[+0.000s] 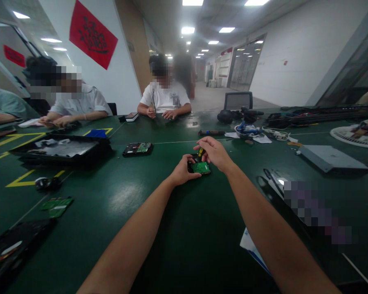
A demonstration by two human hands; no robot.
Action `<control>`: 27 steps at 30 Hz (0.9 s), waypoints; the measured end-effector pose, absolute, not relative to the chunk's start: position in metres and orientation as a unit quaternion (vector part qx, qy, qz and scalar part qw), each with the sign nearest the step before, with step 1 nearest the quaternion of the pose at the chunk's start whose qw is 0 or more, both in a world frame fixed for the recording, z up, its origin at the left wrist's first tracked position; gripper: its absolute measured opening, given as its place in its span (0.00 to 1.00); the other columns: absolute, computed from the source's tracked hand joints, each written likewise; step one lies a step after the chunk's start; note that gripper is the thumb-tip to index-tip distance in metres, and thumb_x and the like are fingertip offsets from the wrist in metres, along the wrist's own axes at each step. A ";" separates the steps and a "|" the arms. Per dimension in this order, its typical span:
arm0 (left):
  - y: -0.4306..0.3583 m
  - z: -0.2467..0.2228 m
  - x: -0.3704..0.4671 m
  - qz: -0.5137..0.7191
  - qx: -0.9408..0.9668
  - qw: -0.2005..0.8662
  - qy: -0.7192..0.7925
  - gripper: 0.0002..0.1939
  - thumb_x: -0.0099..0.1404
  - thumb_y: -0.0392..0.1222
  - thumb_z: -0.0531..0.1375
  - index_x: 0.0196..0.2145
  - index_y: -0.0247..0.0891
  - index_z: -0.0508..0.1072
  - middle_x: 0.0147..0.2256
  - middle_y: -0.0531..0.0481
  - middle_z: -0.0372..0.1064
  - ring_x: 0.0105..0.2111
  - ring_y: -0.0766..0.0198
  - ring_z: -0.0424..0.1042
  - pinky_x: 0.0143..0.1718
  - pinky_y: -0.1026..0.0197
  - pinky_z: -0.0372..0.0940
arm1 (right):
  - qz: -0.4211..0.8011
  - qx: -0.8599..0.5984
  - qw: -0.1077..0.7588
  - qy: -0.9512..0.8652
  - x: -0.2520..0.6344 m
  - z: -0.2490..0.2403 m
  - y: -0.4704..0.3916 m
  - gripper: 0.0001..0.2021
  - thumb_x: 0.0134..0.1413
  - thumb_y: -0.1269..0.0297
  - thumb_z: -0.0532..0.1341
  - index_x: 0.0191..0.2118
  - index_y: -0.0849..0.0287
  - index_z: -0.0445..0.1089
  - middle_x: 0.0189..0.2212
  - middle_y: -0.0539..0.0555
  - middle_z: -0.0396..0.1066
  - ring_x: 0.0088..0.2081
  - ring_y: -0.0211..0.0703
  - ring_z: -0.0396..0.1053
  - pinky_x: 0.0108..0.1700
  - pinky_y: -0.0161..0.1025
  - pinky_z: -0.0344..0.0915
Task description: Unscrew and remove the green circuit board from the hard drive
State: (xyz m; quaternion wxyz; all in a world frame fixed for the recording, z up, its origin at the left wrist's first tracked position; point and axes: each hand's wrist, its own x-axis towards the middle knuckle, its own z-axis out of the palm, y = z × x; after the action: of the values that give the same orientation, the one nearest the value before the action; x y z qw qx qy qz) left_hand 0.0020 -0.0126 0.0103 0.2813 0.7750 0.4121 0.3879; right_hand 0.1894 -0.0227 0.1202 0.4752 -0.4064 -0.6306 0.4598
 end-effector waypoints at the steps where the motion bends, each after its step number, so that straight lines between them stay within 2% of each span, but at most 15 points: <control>1: -0.013 0.011 0.002 0.387 0.776 0.279 0.413 0.47 0.51 0.48 0.76 0.60 0.41 0.55 0.51 0.45 0.67 0.52 0.53 0.70 0.56 0.48 0.64 | 0.470 -0.397 0.472 -0.632 0.189 0.121 -0.023 0.11 0.65 0.53 0.59 0.43 0.55 0.71 0.39 0.53 0.77 0.20 0.30 0.67 0.17 0.29 0.58; 5: -0.014 0.011 0.002 0.391 0.779 0.273 0.407 0.47 0.51 0.48 0.76 0.60 0.40 0.55 0.50 0.45 0.67 0.53 0.52 0.69 0.57 0.48 0.64 | 0.510 -0.367 0.458 -0.629 0.189 0.121 -0.025 0.15 0.67 0.51 0.58 0.46 0.56 0.72 0.37 0.53 0.75 0.24 0.33 0.72 0.24 0.31 0.69; 9: -0.013 0.011 0.002 0.393 0.777 0.282 0.403 0.48 0.51 0.49 0.76 0.61 0.40 0.54 0.50 0.45 0.67 0.52 0.53 0.69 0.57 0.48 0.64 | 0.436 -0.398 0.450 -0.669 0.192 0.119 -0.024 0.15 0.62 0.48 0.62 0.39 0.56 0.73 0.28 0.50 0.71 0.25 0.35 0.70 0.22 0.31 0.65; 11: -0.013 0.010 0.002 0.392 0.775 0.285 0.405 0.48 0.51 0.49 0.76 0.61 0.40 0.54 0.50 0.45 0.67 0.52 0.53 0.69 0.57 0.48 0.64 | 0.390 -0.420 0.456 -0.681 0.193 0.118 -0.023 0.14 0.60 0.49 0.64 0.35 0.56 0.72 0.27 0.50 0.72 0.25 0.36 0.69 0.22 0.31 0.63; 13: -0.012 0.010 0.002 0.391 0.774 0.287 0.407 0.48 0.50 0.49 0.76 0.61 0.41 0.55 0.51 0.44 0.67 0.53 0.53 0.69 0.57 0.48 0.64 | 0.380 -0.431 0.458 -0.678 0.193 0.118 -0.022 0.13 0.60 0.52 0.64 0.35 0.56 0.72 0.30 0.50 0.74 0.24 0.34 0.68 0.21 0.31 0.61; 16: -0.012 0.010 0.002 0.393 0.773 0.284 0.409 0.48 0.50 0.50 0.76 0.60 0.41 0.56 0.52 0.43 0.67 0.53 0.52 0.69 0.58 0.46 0.64 | 0.411 -0.417 0.450 -0.675 0.192 0.119 -0.022 0.12 0.64 0.53 0.60 0.39 0.56 0.73 0.38 0.53 0.78 0.19 0.31 0.66 0.17 0.31 0.57; 18: -0.012 0.010 0.002 0.396 0.773 0.280 0.408 0.47 0.50 0.50 0.76 0.60 0.40 0.56 0.52 0.43 0.67 0.53 0.51 0.69 0.57 0.46 0.65 | 0.443 -0.398 0.443 -0.670 0.191 0.120 -0.023 0.15 0.66 0.50 0.57 0.43 0.55 0.74 0.41 0.55 0.78 0.20 0.31 0.68 0.17 0.31 0.58; 22: -0.013 0.011 0.001 0.398 0.774 0.278 0.407 0.47 0.50 0.51 0.76 0.60 0.39 0.57 0.52 0.43 0.67 0.53 0.51 0.70 0.57 0.46 0.65 | 0.492 -0.366 0.442 -0.654 0.193 0.122 -0.024 0.18 0.66 0.47 0.58 0.46 0.57 0.74 0.40 0.56 0.77 0.24 0.33 0.72 0.23 0.32 0.67; 24: -0.014 0.011 0.001 0.396 0.772 0.282 0.409 0.47 0.50 0.51 0.76 0.60 0.39 0.57 0.51 0.43 0.67 0.53 0.51 0.70 0.57 0.47 0.65 | 0.488 -0.362 0.441 -0.661 0.195 0.122 -0.024 0.17 0.64 0.47 0.61 0.44 0.57 0.74 0.38 0.55 0.77 0.25 0.34 0.72 0.24 0.32 0.68; 27: -0.013 0.010 0.001 0.390 0.771 0.288 0.412 0.48 0.50 0.50 0.76 0.61 0.40 0.55 0.50 0.44 0.67 0.52 0.52 0.70 0.57 0.47 0.65 | 0.419 -0.402 0.444 -0.682 0.198 0.122 -0.022 0.17 0.60 0.47 0.65 0.38 0.58 0.74 0.31 0.53 0.76 0.25 0.35 0.70 0.22 0.31 0.63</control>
State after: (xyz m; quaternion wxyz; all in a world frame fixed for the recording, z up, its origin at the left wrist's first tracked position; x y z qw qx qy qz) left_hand 0.0008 -0.0128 0.0102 0.2882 0.7714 0.4124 0.3897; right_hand 0.1983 -0.0219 0.1217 0.4443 -0.4018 -0.6824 0.4188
